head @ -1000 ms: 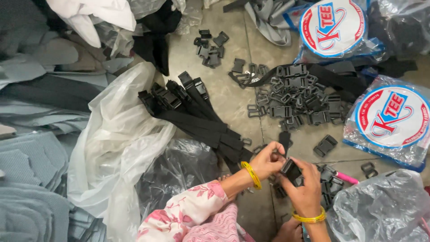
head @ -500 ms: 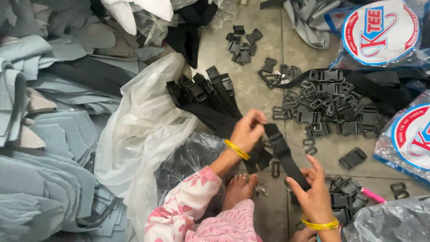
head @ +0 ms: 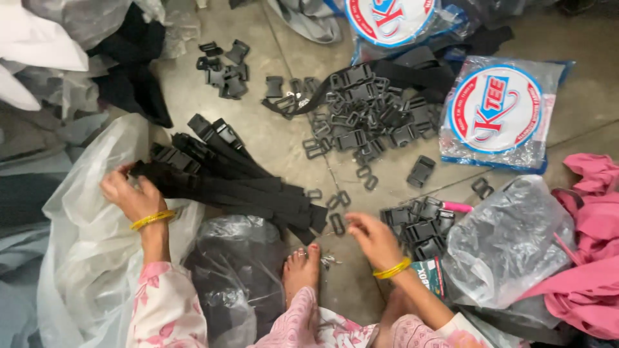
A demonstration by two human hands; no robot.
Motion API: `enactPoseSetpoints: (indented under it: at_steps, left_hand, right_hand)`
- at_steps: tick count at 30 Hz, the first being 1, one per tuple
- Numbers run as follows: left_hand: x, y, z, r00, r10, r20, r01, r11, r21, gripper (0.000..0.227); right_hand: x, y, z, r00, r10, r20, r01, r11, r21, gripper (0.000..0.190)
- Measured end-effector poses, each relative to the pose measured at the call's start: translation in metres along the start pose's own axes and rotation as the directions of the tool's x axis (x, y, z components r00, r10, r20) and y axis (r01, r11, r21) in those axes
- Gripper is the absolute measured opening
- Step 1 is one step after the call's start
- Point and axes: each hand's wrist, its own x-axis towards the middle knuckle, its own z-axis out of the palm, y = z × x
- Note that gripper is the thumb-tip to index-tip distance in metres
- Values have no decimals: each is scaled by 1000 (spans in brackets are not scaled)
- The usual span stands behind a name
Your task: The person sits on the floor among piles of black webbing straps and plastic side-release buckles. They thread the end of a strap through a buckle, fold it back, and press the buckle parts together, setting finished straps aside and picking up new components one at a time.
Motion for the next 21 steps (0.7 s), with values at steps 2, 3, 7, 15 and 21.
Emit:
enactPoseSetpoints:
  at_steps: [2,3,7,15,21]
  left_hand:
    - [-4,21,19,999,5,46,-4,999,-35,37]
    - [-6,30,24,996,10,86,-5,998,-56,38]
    - [-17,118,50,987,72,145,-47,984,-171,39]
    - [-71,258,87,862,257,437,-4,866,-500,41]
    - [-93,285,95,791,374,484,-27,812,-583,42]
  right_hand:
    - [9,16,-48,988,-18,-153,13,999,-38,33]
    - [14,24,-70,956,-47,-289,27,997,-72,34]
    - [32,40,-156,863,-238,-445,1,883,-470,51]
    - [79,73,-192,849,-336,-407,-154,581,-799,60]
    - [90,139,-254,790,-413,-454,-220,501,-837,15]
